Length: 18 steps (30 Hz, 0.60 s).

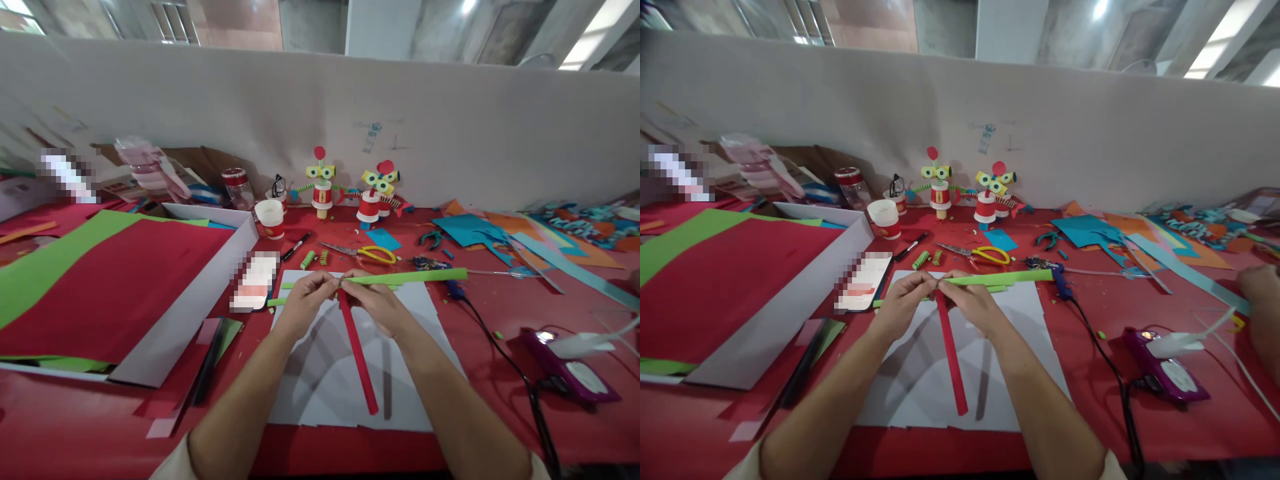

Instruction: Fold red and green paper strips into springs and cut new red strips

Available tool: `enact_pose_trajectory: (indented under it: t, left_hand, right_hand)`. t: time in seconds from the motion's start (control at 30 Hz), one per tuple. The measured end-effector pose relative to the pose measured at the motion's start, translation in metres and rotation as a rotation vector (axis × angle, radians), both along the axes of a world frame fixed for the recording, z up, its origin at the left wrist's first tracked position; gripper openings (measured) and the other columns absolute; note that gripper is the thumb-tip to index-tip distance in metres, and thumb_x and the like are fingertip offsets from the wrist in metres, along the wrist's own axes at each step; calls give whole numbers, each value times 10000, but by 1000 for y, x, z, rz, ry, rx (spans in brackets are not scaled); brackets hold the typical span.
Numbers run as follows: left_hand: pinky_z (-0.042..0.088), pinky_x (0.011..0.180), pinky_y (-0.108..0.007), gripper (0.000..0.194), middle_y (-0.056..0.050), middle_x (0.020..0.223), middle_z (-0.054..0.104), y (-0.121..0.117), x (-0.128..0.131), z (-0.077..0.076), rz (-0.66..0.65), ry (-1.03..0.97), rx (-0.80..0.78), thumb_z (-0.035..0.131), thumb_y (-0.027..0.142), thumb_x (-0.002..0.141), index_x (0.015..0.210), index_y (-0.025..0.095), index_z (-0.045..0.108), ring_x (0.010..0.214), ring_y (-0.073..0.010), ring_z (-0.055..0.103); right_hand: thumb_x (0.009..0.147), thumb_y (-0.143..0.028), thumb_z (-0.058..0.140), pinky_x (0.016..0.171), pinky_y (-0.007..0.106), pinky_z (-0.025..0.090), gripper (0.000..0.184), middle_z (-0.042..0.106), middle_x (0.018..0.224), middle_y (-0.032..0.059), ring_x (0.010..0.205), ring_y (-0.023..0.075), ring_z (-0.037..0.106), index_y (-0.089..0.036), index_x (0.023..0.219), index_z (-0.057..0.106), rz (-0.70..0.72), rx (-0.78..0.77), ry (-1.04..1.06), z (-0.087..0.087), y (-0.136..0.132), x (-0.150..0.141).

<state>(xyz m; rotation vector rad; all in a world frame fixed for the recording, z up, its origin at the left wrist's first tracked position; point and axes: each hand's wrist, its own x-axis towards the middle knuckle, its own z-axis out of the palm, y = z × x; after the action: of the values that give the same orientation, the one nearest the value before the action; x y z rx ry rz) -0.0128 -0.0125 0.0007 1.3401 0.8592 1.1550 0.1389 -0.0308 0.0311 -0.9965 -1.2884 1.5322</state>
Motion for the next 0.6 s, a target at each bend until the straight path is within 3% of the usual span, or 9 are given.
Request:
enact_pose_trajectory:
  t: [0.17,0.27,0.43,0.6]
  left_hand:
    - [420,693,-252,132,18,706,593,1,-3,3,-62,-112,-85,698,290,734,808,186,668,696,-115,520]
    - [456,759,-293,301,-18,818,667,1,-6,6,-61,-94,-124,771,233,644,938,196,715,795,-155,582]
    - [483,804,-327,211,-47,881,712,-1,-7,8,-10,-40,-104,776,262,640,837,191,755,843,-187,618]
    - [503,773,-316,215,-33,792,733,0,-6,7,13,-51,-151,799,239,593,796,188,751,767,-170,638]
  right_hand:
    - [840,-397,561,622,263,400,208,523,640,-27,639,128,496,-208,753,550,-13,143,-129,0,1,1]
    - [859,-375,541,550,250,342,193,483,597,-43,566,114,429,-217,748,552,-26,258,-287,-1,2,5]
    - [833,-343,573,537,255,339,163,524,624,-31,570,119,438,-217,730,593,-83,367,-444,-3,5,11]
    - [824,-293,581,560,248,362,139,562,635,-25,585,118,472,-207,719,611,-73,421,-535,-1,5,13]
